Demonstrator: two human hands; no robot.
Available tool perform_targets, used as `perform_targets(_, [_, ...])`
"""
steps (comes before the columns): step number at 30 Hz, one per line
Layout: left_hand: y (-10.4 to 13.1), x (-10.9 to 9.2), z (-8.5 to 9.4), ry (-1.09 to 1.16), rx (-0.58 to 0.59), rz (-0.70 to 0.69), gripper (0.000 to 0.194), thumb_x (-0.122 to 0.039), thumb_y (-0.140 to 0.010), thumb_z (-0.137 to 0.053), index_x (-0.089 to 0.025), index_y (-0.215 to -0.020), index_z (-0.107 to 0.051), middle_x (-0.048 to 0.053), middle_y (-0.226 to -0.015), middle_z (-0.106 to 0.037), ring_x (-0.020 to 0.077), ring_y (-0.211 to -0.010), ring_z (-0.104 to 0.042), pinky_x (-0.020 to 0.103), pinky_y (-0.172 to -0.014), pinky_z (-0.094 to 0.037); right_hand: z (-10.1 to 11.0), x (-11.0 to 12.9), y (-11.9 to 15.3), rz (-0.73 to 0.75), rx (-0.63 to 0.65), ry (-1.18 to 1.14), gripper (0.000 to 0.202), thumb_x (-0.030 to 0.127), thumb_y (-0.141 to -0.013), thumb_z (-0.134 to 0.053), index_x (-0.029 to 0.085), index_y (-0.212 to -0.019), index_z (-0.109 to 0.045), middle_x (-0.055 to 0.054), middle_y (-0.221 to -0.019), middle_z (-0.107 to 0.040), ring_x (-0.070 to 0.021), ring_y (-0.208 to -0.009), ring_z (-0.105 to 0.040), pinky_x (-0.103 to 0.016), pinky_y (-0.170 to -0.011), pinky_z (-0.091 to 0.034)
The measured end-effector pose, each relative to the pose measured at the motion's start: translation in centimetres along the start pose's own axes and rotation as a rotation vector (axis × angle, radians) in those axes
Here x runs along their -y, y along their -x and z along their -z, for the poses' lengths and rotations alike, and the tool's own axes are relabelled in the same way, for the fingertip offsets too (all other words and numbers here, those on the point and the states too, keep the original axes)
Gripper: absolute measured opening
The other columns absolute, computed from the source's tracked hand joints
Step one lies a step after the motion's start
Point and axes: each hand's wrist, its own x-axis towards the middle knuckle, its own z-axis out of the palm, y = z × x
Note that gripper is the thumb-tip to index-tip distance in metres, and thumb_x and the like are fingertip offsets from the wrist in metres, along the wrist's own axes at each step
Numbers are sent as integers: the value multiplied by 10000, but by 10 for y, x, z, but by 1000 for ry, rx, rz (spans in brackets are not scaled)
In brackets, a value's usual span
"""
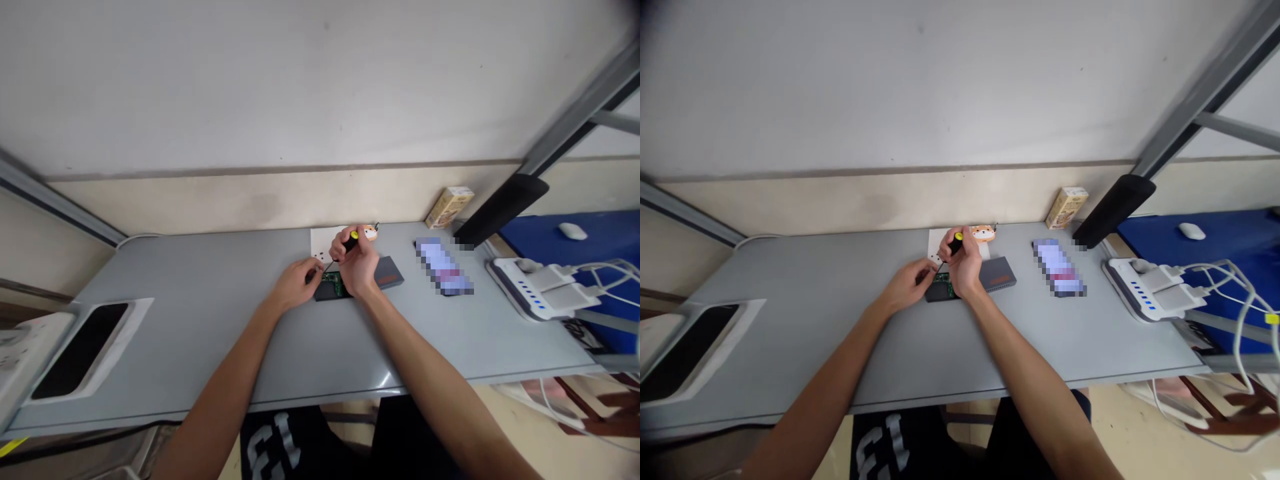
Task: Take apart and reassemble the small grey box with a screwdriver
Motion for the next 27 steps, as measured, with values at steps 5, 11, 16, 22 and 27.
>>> perform_targets(5, [0,1,0,-15,1,1,149,-196,-956,-494,-204,-1020,-628,25,-872,-673,164,-765,-600,286,-717,-455,0,0,-1,22,15,-16,405,537,-988,-498,223,-733,-531,25,-619,-370,-115,-528,-317,-265,-507,-305])
perform_targets(11, [-2,2,-2,-41,6,8,134,-169,-933,-492,-198,-935,-623,21,-838,-659,157,-734,-576,284,-703,-435,-2,-2,1,11,13,12,494,663,-981,-449,234,-747,-521,26,-617,-368,-122,-526,-334,-273,-509,-327])
perform_targets(16, [-2,2,-3,-42,-5,-6,140,-185,-942,-484,-192,-869,-602,22,-831,-649,155,-740,-559,282,-699,-421,-3,1,0,9,24,-2,471,623,-994,-462,229,-743,-518,33,-607,-352,-112,-518,-322,-258,-500,-313])
perform_targets(22, [-2,2,-2,-28,-3,-14,142,-194,-954,-481,-191,-862,-590,17,-811,-637,152,-736,-553,277,-705,-426,0,3,-3,12,-20,-5,424,572,-1000,-470,232,-749,-499,33,-622,-355,-114,-520,-330,-257,-506,-333])
perform_targets(27, [-1,1,-1,-27,6,2,138,-204,-957,-484,-196,-889,-604,14,-806,-636,152,-722,-549,277,-689,-420,-1,1,-1,-6,-13,-14,432,587,-999,-455,234,-755,-506,30,-623,-361,-119,-523,-331,-264,-510,-334])
